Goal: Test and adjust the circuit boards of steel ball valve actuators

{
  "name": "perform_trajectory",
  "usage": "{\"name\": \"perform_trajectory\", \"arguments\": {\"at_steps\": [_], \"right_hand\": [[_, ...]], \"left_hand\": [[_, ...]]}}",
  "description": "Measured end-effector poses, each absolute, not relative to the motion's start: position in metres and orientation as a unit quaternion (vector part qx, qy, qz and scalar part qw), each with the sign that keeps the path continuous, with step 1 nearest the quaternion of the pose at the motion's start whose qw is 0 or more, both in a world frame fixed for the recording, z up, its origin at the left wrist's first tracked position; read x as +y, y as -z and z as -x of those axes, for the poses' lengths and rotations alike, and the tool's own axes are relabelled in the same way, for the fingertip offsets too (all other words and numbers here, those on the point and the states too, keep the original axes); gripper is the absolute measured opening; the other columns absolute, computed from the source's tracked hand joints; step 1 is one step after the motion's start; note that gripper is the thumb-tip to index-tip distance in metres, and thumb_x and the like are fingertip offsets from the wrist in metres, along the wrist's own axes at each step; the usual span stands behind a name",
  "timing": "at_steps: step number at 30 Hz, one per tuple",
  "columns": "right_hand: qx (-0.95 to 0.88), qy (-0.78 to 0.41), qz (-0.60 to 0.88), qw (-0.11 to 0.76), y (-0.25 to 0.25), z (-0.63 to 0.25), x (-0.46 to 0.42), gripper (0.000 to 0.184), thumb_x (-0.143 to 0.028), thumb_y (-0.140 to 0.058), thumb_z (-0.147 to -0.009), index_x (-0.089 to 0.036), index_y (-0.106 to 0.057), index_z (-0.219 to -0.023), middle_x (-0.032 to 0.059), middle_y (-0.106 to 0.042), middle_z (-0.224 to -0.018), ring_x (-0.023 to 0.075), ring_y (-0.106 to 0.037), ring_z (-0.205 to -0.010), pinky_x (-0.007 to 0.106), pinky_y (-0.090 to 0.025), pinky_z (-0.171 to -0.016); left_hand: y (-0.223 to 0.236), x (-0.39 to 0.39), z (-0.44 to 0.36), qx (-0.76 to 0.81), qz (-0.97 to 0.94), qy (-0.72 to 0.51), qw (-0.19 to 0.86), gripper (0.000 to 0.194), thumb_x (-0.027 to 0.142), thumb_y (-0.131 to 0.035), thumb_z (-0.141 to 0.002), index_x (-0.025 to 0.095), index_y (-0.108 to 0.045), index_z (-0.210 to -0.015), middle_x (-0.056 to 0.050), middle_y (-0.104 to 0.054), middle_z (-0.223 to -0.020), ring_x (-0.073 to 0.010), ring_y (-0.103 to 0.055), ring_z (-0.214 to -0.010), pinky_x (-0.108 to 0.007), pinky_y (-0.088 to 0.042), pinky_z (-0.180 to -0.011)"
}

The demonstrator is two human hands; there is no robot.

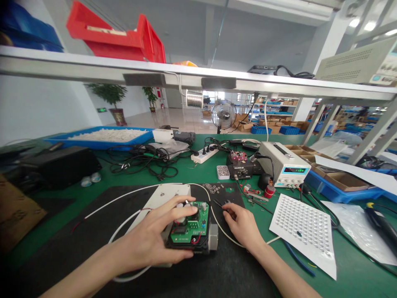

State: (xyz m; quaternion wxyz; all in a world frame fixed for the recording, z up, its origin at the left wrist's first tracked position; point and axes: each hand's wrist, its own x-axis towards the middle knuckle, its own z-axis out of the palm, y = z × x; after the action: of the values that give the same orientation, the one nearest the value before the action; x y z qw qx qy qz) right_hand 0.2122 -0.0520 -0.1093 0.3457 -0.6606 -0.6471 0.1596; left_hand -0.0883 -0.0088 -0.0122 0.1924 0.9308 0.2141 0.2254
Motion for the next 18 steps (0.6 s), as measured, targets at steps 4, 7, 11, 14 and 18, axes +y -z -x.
{"name": "perform_trajectory", "arguments": {"at_steps": [4,7,11,14,18], "right_hand": [[-0.647,-0.157,0.661,0.346,0.1094,-0.2125,-0.0524,0.025,-0.036,-0.055,-0.098,-0.027,-0.074,-0.111,0.0001,-0.074,-0.084,0.0198,-0.067,-0.073,0.031,-0.045,-0.069],[-0.646,-0.157,0.662,0.346,0.1099,-0.2126,-0.0521,0.025,-0.036,-0.055,-0.098,-0.027,-0.074,-0.111,0.0001,-0.074,-0.084,0.0197,-0.067,-0.073,0.031,-0.045,-0.069],[-0.647,-0.157,0.661,0.346,0.1106,-0.2129,-0.0517,0.026,-0.037,-0.055,-0.098,-0.027,-0.074,-0.111,0.0005,-0.074,-0.085,0.0202,-0.067,-0.074,0.031,-0.046,-0.07],[-0.647,-0.157,0.66,0.347,0.1113,-0.2133,-0.0514,0.026,-0.037,-0.055,-0.098,-0.027,-0.074,-0.112,0.0004,-0.074,-0.085,0.0199,-0.067,-0.074,0.031,-0.046,-0.069],[-0.647,-0.156,0.66,0.347,0.1122,-0.2135,-0.0512,0.024,-0.036,-0.056,-0.098,-0.027,-0.074,-0.111,-0.0005,-0.074,-0.085,0.0193,-0.067,-0.074,0.03,-0.046,-0.069]], "left_hand": [[0.0116,-0.0088,0.0886,0.216,-0.931,-0.224,0.189,0.079,0.044,-0.084,-0.081,0.039,-0.044,-0.148,-0.007,-0.037,-0.161,-0.0287,-0.05,-0.141,-0.044,-0.048,-0.115],[0.0124,-0.008,0.089,0.218,-0.932,-0.221,0.188,0.078,0.045,-0.084,-0.081,0.039,-0.044,-0.148,-0.007,-0.036,-0.161,-0.029,-0.049,-0.142,-0.046,-0.046,-0.117],[0.014,-0.0073,0.0894,0.22,-0.932,-0.219,0.189,0.079,0.045,-0.084,-0.081,0.04,-0.043,-0.149,-0.007,-0.035,-0.162,-0.0287,-0.048,-0.143,-0.046,-0.047,-0.117],[0.0141,-0.0077,0.0894,0.221,-0.931,-0.219,0.19,0.079,0.045,-0.083,-0.081,0.041,-0.043,-0.149,-0.006,-0.035,-0.162,-0.0283,-0.048,-0.143,-0.045,-0.047,-0.117],[0.0132,-0.0082,0.0893,0.218,-0.932,-0.219,0.19,0.079,0.045,-0.083,-0.082,0.041,-0.042,-0.149,-0.007,-0.035,-0.162,-0.0279,-0.049,-0.142,-0.045,-0.047,-0.117]]}}
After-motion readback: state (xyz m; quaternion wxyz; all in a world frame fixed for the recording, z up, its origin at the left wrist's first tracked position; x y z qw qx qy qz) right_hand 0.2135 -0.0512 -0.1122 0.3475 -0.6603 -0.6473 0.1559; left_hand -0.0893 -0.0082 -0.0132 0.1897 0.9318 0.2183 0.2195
